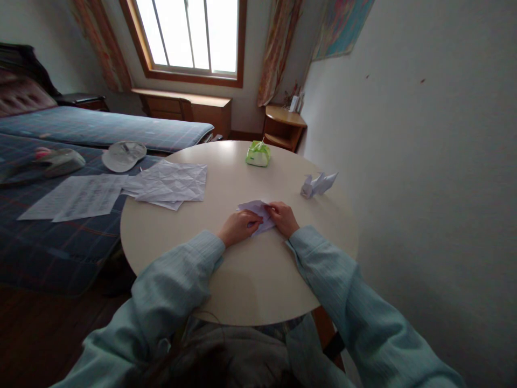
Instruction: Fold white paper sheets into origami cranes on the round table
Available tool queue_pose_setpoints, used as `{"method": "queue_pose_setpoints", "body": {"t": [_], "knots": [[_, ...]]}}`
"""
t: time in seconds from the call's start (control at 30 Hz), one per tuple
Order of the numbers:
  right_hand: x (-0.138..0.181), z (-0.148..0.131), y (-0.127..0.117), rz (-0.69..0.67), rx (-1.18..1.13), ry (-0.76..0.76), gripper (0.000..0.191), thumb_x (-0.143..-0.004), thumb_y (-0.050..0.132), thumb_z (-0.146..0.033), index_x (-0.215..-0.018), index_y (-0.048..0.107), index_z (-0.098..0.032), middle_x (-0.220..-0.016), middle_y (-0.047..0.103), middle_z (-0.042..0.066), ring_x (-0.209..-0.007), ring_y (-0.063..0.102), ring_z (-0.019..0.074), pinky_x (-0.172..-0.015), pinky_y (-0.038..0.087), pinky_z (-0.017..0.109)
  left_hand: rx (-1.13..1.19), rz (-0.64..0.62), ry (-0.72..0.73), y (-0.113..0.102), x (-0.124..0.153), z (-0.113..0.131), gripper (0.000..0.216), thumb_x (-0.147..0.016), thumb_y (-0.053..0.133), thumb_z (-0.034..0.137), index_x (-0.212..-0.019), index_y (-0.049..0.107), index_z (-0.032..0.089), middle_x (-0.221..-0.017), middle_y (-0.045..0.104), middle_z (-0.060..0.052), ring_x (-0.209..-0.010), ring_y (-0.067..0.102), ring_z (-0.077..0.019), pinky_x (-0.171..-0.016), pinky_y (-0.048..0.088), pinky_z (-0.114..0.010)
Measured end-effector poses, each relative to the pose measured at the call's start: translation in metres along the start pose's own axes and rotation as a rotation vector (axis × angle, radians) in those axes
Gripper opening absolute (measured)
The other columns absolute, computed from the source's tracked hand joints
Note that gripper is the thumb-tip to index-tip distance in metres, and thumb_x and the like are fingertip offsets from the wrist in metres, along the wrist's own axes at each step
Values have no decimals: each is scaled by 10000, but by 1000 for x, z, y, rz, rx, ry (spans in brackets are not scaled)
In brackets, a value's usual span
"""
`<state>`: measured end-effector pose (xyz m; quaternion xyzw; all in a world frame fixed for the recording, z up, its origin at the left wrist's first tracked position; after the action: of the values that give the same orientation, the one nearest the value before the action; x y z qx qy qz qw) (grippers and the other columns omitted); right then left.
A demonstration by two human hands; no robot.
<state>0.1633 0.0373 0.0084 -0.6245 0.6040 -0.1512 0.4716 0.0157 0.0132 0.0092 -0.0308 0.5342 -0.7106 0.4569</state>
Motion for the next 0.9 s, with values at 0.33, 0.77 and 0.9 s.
{"method": "queue_pose_setpoints", "body": {"t": [0.33, 0.77, 0.9], "knots": [[0, -1, -1, 4, 13, 3, 221, -824, 446, -246, -741, 639, -176, -716, 633, 39, -696, 516, 148, -643, 347, 243, 3, -6, 6, -1, 0, 1, 226, -761, 485, 180, -886, 672, 194, -906, 685, -15, -837, 618, -128, -805, 473, -242], [0, 1, 1, 10, 7, 6, 202, -816, 457, -240, -772, 645, -179, -744, 641, 43, -702, 518, 148, -651, 357, 245, -5, -4, 12, -1, 0, 0, 218, -762, 487, 184, -878, 672, 200, -894, 686, -14, -832, 617, -126, -801, 473, -243], [-1, 0, 1, 4, 5, -13, 211, -821, 446, -239, -775, 645, -183, -745, 643, 40, -703, 520, 146, -654, 359, 243, -4, -11, 5, -2, 0, 1, 221, -762, 487, 179, -883, 671, 193, -899, 685, -18, -833, 617, -130, -798, 473, -243]]}}
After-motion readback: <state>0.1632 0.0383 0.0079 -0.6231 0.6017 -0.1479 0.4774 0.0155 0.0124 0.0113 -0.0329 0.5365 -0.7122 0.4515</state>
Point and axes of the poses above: each hand's wrist, its own x-axis away from the middle knuckle, its own y-axis out of the palm, z = x × y, the point moved 3 cm from there along -x, towards the middle knuckle
